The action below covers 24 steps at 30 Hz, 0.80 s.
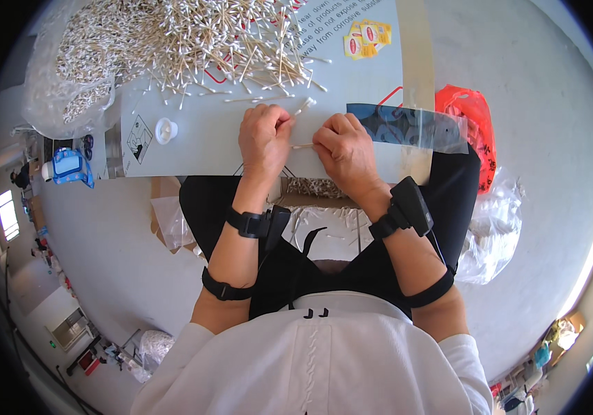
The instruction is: Sorting and packaging cotton swabs into containers and bags at a workstation.
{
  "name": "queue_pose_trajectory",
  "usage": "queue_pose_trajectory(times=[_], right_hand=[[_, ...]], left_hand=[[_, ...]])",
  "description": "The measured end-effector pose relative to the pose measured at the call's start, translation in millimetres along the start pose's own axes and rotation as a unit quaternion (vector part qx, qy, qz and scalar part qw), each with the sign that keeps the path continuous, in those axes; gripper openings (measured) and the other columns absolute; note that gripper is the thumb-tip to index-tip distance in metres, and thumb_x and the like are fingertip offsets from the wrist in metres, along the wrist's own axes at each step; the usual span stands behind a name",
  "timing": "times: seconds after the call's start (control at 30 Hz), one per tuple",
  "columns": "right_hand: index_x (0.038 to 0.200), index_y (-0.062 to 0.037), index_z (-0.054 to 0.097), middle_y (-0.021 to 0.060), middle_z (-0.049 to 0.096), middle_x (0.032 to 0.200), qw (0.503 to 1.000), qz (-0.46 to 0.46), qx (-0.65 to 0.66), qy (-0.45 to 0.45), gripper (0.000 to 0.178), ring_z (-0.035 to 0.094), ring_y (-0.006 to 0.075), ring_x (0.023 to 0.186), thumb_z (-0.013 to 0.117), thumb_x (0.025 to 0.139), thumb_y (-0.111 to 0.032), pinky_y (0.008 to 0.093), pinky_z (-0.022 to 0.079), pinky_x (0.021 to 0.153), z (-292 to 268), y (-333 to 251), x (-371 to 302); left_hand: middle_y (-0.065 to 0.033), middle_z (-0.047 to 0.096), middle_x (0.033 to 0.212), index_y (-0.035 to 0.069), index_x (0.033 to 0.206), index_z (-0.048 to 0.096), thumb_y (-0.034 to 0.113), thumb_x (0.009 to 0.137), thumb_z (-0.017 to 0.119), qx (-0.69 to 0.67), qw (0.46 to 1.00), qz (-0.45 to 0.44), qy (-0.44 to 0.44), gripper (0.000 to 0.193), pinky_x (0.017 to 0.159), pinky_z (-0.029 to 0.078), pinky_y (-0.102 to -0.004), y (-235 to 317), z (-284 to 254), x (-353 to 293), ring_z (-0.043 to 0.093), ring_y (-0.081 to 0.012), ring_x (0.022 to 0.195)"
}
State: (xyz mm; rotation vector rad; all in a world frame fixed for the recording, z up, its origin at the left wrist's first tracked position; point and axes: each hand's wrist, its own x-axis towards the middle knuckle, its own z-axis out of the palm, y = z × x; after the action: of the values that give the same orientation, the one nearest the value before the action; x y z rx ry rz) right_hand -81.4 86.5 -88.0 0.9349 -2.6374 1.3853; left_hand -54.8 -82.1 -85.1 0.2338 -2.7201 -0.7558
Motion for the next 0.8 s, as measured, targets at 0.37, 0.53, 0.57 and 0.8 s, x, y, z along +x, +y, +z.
queue_pose_trajectory(times=[0.37, 0.53, 0.57, 0.8], right_hand=[[0.089, -0.0042, 0.06, 0.0111, 0.058, 0.089, 0.996, 0.067, 0.054, 0.025, 0.026, 0.058, 0.0325, 0.082, 0.073, 0.067, -0.003, 0.0402, 0.049, 0.07, -6, 1, -7], [0.087, -0.0047, 0.059, 0.0109, 0.058, 0.089, 0.995, 0.068, 0.056, 0.036, 0.021, 0.058, 0.0322, 0.082, 0.07, 0.069, -0.002, 0.04, 0.048, 0.07, 0, 2, -8], [0.087, -0.0047, 0.059, 0.0109, 0.058, 0.089, 0.995, 0.068, 0.054, 0.037, 0.021, 0.058, 0.0322, 0.082, 0.07, 0.069, -0.002, 0.04, 0.048, 0.07, 0, 3, -8], [0.089, -0.0056, 0.061, 0.0093, 0.059, 0.092, 0.996, 0.053, 0.057, 0.053, 0.023, 0.059, 0.0308, 0.083, 0.071, 0.068, -0.002, 0.0388, 0.049, 0.071, 1, 6, -10]], left_hand=[[-0.007, 0.059, 0.083, 0.01, 0.085, 0.067, 0.003, 0.07, 0.072, -0.067, 0.994, 0.083, 0.031, 0.017, 0.072, 0.045, -0.0409, 11, -3, 45, 0.055, -0.0299, 0.084], [-0.0063, 0.06, 0.079, 0.01, 0.074, 0.068, 0.007, 0.07, 0.069, 0.009, 0.972, 0.234, -0.036, 0.005, 0.074, 0.047, -0.0405, 7, 12, 95, 0.057, -0.0301, 0.087], [-0.0063, 0.06, 0.079, 0.01, 0.074, 0.068, 0.007, 0.07, 0.069, 0.008, 0.971, 0.236, -0.035, 0.005, 0.074, 0.047, -0.0405, 7, 13, 99, 0.057, -0.0301, 0.087], [-0.0067, 0.067, 0.074, -0.001, 0.084, 0.07, 0.007, 0.081, 0.071, -0.301, 0.953, -0.015, 0.003, 0.008, 0.06, 0.047, -0.0236, 9, -28, 91, 0.06, -0.0089, 0.065]])
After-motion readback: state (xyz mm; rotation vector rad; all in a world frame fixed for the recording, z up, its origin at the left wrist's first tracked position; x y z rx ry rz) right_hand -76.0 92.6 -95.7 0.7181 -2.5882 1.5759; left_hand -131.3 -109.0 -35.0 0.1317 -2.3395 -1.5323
